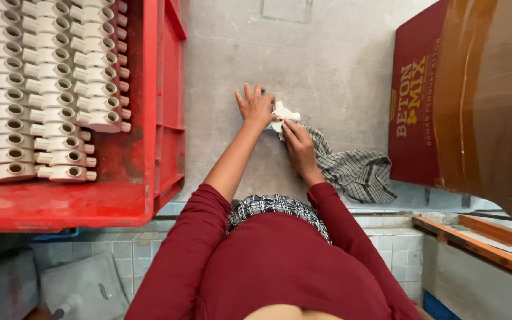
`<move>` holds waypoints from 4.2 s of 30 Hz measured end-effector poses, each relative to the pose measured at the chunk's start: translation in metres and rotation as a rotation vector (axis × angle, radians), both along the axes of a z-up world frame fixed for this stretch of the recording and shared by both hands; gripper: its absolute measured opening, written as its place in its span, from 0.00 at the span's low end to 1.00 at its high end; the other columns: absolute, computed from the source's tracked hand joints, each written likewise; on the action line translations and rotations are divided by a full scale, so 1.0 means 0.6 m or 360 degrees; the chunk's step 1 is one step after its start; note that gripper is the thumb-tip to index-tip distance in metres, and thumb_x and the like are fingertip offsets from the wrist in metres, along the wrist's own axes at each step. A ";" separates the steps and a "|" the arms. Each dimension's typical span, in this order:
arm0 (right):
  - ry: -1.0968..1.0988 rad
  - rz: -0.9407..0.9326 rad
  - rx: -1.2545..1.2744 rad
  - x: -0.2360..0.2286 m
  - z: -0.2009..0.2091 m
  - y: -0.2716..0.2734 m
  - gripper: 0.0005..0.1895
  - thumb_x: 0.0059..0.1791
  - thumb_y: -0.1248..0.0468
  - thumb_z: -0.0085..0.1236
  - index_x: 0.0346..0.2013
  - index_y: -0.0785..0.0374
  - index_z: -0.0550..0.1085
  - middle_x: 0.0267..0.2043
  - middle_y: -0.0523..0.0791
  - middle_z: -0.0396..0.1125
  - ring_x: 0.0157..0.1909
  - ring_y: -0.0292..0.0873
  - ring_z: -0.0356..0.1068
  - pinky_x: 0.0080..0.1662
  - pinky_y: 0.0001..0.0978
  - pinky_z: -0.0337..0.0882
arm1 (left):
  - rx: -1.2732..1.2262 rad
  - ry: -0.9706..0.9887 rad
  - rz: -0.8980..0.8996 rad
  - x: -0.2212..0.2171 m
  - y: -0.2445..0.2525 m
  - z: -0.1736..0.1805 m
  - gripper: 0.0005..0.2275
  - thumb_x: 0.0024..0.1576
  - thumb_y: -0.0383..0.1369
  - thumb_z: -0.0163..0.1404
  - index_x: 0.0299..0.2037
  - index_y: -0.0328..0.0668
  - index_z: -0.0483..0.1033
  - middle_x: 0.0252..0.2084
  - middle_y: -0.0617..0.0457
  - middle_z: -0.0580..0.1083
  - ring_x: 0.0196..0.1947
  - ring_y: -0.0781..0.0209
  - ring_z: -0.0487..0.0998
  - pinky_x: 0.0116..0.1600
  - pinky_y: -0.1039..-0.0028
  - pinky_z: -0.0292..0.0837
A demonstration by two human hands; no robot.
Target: The person wipes white plastic pipe fittings with a cloth on a table, then places them into a red crate. The person repeats this process for several fittings, taking them from a cardboard box and arranging them in the crate.
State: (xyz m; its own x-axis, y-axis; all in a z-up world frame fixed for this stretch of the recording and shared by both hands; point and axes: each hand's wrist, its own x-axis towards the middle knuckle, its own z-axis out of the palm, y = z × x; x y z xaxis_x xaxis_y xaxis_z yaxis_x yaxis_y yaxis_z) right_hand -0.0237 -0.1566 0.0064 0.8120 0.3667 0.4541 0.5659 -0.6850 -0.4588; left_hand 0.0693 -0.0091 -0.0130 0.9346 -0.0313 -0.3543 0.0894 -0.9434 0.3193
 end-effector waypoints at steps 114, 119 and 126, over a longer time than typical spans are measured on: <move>-0.0075 0.0145 -0.0413 0.050 -0.049 0.000 0.10 0.40 0.71 0.50 0.36 0.64 0.72 0.36 0.46 0.63 0.34 0.48 0.62 0.35 0.36 0.63 | -0.0507 -0.0536 -0.0091 -0.169 0.028 -0.013 0.48 0.32 0.46 0.62 0.63 0.40 0.50 0.50 0.56 0.71 0.59 0.59 0.64 0.60 0.47 0.43; -0.0222 0.0271 -0.0438 0.042 -0.033 -0.011 0.10 0.40 0.70 0.51 0.36 0.63 0.72 0.38 0.45 0.63 0.34 0.45 0.62 0.37 0.33 0.65 | -0.0492 -0.0496 -0.0083 -0.164 0.027 -0.022 0.48 0.31 0.47 0.61 0.62 0.38 0.51 0.49 0.57 0.71 0.59 0.60 0.63 0.60 0.46 0.41; -0.0299 0.0417 -0.0546 0.046 -0.030 -0.013 0.11 0.42 0.68 0.51 0.39 0.62 0.72 0.40 0.45 0.62 0.35 0.45 0.63 0.38 0.32 0.66 | -0.0386 -0.0483 -0.0136 -0.158 0.024 -0.037 0.48 0.29 0.46 0.62 0.61 0.39 0.51 0.48 0.57 0.72 0.59 0.60 0.64 0.60 0.45 0.39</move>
State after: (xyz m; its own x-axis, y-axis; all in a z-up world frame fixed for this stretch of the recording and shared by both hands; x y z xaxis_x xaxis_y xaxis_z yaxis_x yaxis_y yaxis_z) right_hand 0.0042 -0.1645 -0.0118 0.5873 0.7029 0.4013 0.7916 -0.6021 -0.1039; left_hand -0.0256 0.0055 -0.0353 0.9861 -0.1623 -0.0352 -0.1188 -0.8373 0.5337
